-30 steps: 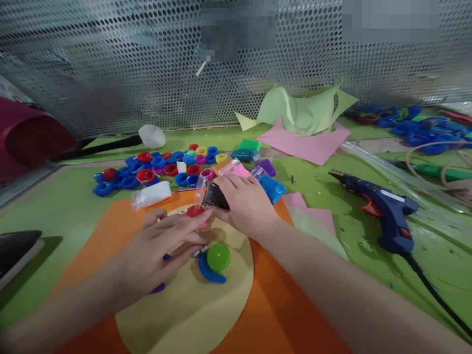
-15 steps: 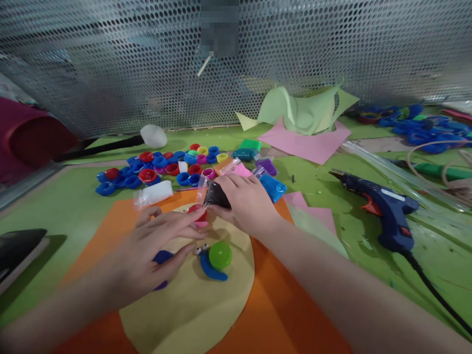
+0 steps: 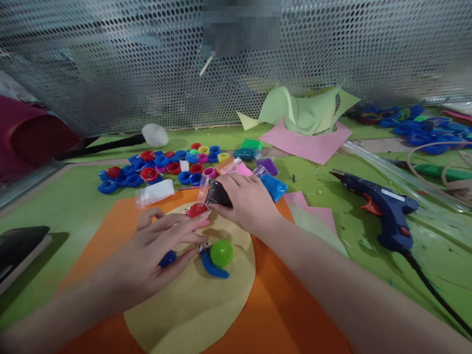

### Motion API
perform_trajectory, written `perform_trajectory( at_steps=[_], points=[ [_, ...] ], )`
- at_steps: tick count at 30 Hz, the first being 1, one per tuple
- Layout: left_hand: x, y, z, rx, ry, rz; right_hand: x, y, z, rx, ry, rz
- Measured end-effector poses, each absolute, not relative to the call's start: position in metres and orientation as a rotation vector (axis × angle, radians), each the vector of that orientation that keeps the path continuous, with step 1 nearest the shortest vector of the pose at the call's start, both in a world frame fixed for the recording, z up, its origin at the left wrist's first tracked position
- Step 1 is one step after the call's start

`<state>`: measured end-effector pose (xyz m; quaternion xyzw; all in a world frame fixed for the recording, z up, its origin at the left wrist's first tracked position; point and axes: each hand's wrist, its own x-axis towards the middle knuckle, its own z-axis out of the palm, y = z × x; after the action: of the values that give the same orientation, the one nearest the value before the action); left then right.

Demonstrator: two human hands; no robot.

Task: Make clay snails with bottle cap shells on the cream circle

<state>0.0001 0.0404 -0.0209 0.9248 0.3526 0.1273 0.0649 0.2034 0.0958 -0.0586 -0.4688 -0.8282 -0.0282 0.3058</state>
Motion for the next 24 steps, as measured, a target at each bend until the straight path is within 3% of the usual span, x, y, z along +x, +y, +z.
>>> perform_trajectory(
  at_steps=[24],
  points=[
    [-0.0015, 0.0346, -0.0211, 2.82, 1.059, 0.433, 0.2031, 0.0944, -0.0572, -1.213, -2.167, -0.026]
  ],
)
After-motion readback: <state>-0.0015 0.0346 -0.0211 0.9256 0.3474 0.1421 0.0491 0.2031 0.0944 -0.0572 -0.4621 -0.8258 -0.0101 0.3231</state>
